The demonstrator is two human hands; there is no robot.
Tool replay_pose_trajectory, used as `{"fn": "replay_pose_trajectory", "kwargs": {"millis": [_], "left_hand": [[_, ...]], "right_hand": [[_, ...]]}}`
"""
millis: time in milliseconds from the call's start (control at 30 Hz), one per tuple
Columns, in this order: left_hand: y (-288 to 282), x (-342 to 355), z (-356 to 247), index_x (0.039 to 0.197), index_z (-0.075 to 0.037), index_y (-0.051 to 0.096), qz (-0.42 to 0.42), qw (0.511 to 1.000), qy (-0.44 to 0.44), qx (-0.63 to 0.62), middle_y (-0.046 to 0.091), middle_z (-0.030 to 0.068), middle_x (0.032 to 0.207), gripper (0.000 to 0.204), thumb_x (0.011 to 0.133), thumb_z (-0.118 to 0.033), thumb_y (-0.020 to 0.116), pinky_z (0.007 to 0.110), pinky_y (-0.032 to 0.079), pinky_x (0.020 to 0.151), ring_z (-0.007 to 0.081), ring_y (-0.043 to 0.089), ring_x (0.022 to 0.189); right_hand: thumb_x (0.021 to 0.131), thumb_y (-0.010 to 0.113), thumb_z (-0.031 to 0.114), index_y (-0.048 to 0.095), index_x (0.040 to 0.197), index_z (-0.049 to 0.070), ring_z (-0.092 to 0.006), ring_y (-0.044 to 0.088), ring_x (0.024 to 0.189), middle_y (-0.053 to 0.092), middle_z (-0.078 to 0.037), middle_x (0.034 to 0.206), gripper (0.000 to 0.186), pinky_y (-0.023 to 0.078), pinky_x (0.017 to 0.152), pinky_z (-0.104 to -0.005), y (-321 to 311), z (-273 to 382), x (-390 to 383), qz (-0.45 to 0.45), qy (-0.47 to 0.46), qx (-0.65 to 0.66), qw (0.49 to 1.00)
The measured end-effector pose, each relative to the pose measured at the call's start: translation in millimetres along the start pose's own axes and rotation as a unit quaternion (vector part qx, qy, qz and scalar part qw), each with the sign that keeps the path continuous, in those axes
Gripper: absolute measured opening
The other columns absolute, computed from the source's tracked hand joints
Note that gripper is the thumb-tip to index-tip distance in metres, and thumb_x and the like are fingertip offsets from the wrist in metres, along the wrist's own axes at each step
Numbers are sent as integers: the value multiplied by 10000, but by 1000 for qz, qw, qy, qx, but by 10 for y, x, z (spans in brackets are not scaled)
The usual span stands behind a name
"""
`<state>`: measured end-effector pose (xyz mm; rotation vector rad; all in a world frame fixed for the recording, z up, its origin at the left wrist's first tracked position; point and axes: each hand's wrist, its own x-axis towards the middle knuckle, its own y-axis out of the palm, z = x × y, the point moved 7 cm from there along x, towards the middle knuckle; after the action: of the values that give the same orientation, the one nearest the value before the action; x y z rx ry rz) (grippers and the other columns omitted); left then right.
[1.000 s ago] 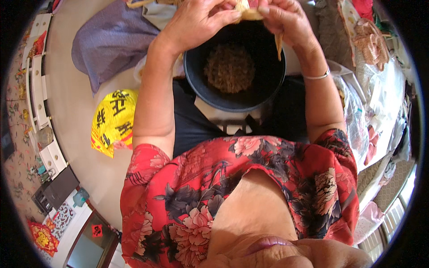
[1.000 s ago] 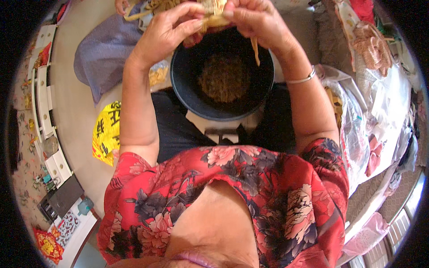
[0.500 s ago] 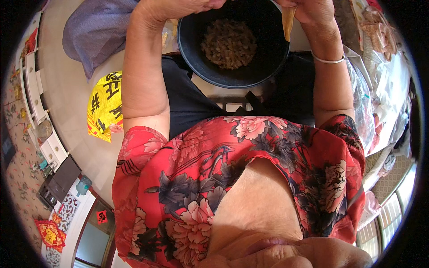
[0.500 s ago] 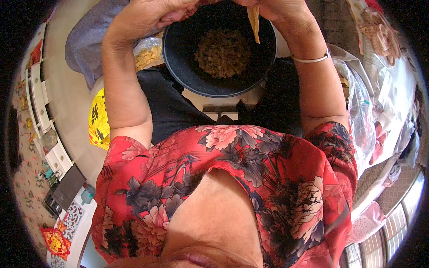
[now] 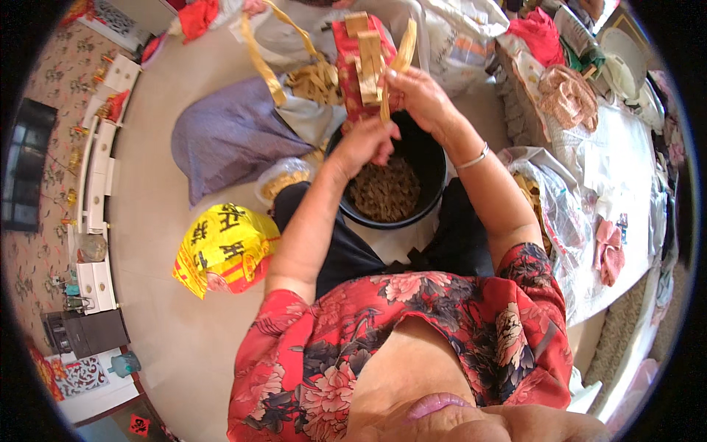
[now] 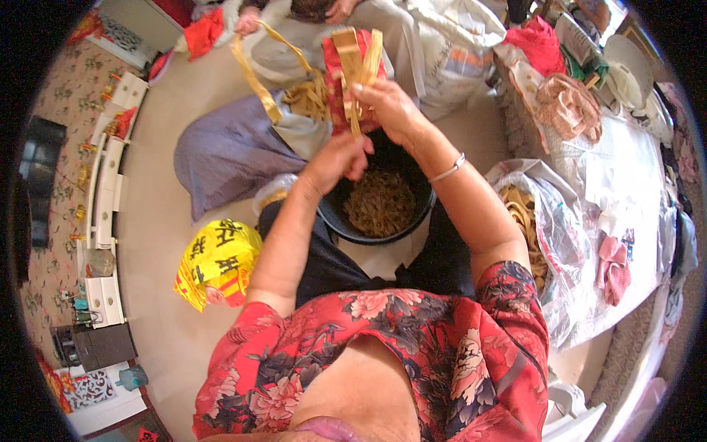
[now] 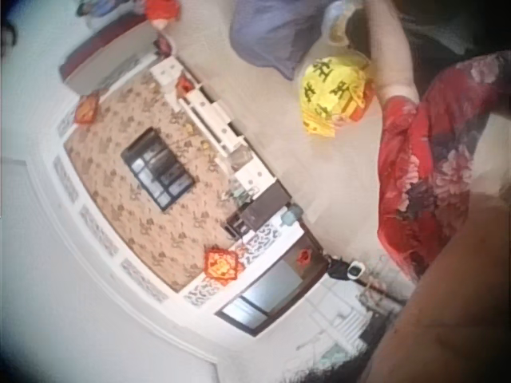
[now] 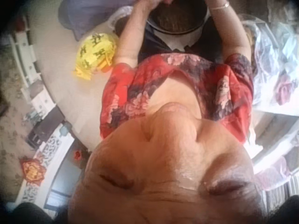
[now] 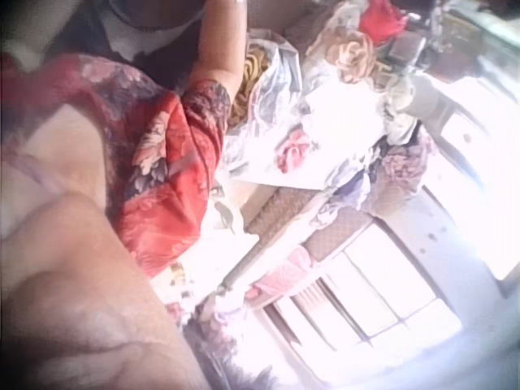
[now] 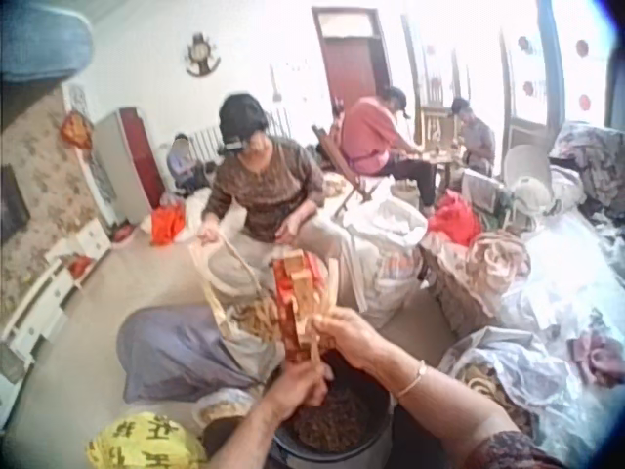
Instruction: The person is stuffing and folding flexible strips of food around a filling by hand and dropping the completed pieces into a bucket.
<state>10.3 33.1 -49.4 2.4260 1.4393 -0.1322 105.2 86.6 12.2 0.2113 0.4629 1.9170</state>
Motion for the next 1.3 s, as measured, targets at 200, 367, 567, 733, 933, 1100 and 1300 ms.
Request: {"fn": "replay_pose_trajectory", "kwargs": {"millis": [200, 367, 567, 733, 933, 1100, 1300], "left_hand": [[150, -439, -199, 1362, -118, 337, 2, 976, 176, -127, 453, 8, 1271, 606, 899, -496, 436, 311, 351, 895, 133, 456, 1101], [488, -754, -530, 1322, -20, 345, 75, 926, 280, -240, 513, 132, 1227, 552, 931, -404, 416, 368, 377, 973, 229, 488, 1150], [549, -947, -581, 761, -96, 451, 2, 898, 244, -365, 274, -42, 541, 287, 921, -333, 475, 227, 297, 418, 79, 293, 438], [171, -1298, -817, 746, -85, 470, -245, 874, 381, -176, 410, -19, 557, 248, 944, -231, 435, 217, 294, 395, 73, 348, 441], [936, -1578, -891, 980, 4, 571, -212, 789, 469, 334, 619, 167, 1012, 188, 904, -141, 478, 321, 490, 728, 269, 624, 835], [991, -1461, -455, 1004, 39, 577, -257, 827, 396, 306, 604, 158, 1106, 190, 872, -85, 523, 314, 455, 861, 225, 600, 979], [748, -1230, -438, 885, 15, 638, -217, 915, 221, 260, 621, 117, 934, 219, 687, -20, 550, 267, 465, 700, 161, 575, 743]], "right_hand": [[918, 467, 243, 518, 797, 64, -83, 347, 410, 391, 29, 543, 222, 244, 360, -208, 472, 43, -654, 70, 45, 145, 986], [929, 456, 289, 516, 779, 76, -61, 259, 389, 319, 52, 507, 267, 214, 369, -210, 727, -450, -1333, 190, 204, 126, 952], [926, 486, 254, 527, 793, 65, -70, 308, 428, 355, 43, 539, 234, 303, 415, -217, 773, -584, -1658, 225, 190, 121, 948], [925, 488, 221, 554, 832, 35, -78, 372, 460, 441, 18, 582, 219, 364, 443, -237, 698, -511, -1754, 170, 106, 62, 978], [881, 541, 167, 582, 980, 16, -80, 430, 539, 509, 11, 660, 186, 379, 504, -248, 551, -219, -1776, 68, -154, -43, 985], [825, 584, 200, 561, 860, 9, -292, 601, 652, 568, -191, 722, 196, 446, 569, -357, 479, -206, -1800, -66, -301, -458, 834], [896, 520, 268, 576, 809, -2, -175, 515, 502, 559, -59, 603, 289, 377, 476, -286, 359, -253, -1813, -69, -134, -262, 953]]}}
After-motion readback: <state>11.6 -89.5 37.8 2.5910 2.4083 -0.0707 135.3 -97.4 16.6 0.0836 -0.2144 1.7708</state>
